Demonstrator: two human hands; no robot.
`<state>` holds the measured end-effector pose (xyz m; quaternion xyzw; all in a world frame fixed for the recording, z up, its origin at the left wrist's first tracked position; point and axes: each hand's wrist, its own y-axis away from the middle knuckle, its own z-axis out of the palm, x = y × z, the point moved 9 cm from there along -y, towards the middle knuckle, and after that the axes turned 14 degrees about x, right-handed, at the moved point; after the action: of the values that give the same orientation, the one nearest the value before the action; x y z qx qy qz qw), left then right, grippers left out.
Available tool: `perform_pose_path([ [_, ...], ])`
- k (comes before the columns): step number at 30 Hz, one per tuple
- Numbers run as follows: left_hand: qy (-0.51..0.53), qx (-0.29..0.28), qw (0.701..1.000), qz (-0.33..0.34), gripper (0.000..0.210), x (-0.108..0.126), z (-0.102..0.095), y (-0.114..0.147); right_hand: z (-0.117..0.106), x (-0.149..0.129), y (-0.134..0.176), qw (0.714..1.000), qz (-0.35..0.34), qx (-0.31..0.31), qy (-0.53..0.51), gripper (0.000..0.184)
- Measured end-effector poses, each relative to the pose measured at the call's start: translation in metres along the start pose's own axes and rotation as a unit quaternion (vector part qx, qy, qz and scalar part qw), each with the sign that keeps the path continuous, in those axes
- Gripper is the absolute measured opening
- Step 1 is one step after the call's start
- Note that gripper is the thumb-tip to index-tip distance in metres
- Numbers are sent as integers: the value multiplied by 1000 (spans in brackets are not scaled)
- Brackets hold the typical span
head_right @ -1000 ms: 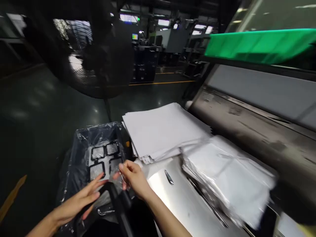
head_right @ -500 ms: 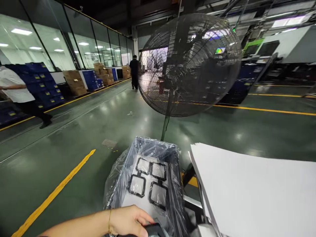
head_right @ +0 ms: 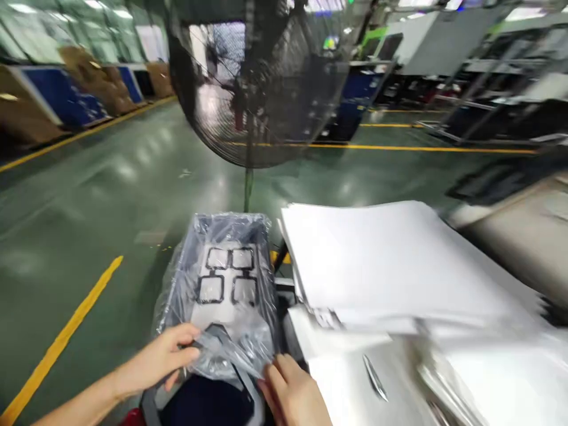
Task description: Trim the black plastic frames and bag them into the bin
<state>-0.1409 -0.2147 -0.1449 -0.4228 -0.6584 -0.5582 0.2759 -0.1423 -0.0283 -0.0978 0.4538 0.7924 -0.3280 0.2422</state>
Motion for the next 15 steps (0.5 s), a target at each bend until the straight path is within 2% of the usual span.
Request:
perform_pose_path([
  [1,-2,-2,1000,7,17,3,-3,1,-3,-1,4,1000,13,-13,13,18],
  [3,-3,-11,1000,4,23,6,-5,0,2,-8,13,997,40,-65,-31,17],
  [5,-3,-12,1000,-13,28,3,-5,-5,23,-23,21,983,54,-122,-126,18],
  [7,-3,-3,1000,-30,36,-2,-5,-11,51,-40,24,968,43,-154,-194,25],
  [9,0,5,999,-45,45,-9,-3,-17,81,-52,21,962,35,-158,-221,28],
  [11,2,1,998,-62,43,-18,-1,-21,105,-57,12,960,43,-147,-233,20],
  [13,0,-8,997,-72,33,-28,-1,-25,114,-57,-1,963,59,-127,-229,11],
  [15,-12,-11,997,-78,32,-40,-6,-29,110,-49,-14,967,79,-105,-216,8],
])
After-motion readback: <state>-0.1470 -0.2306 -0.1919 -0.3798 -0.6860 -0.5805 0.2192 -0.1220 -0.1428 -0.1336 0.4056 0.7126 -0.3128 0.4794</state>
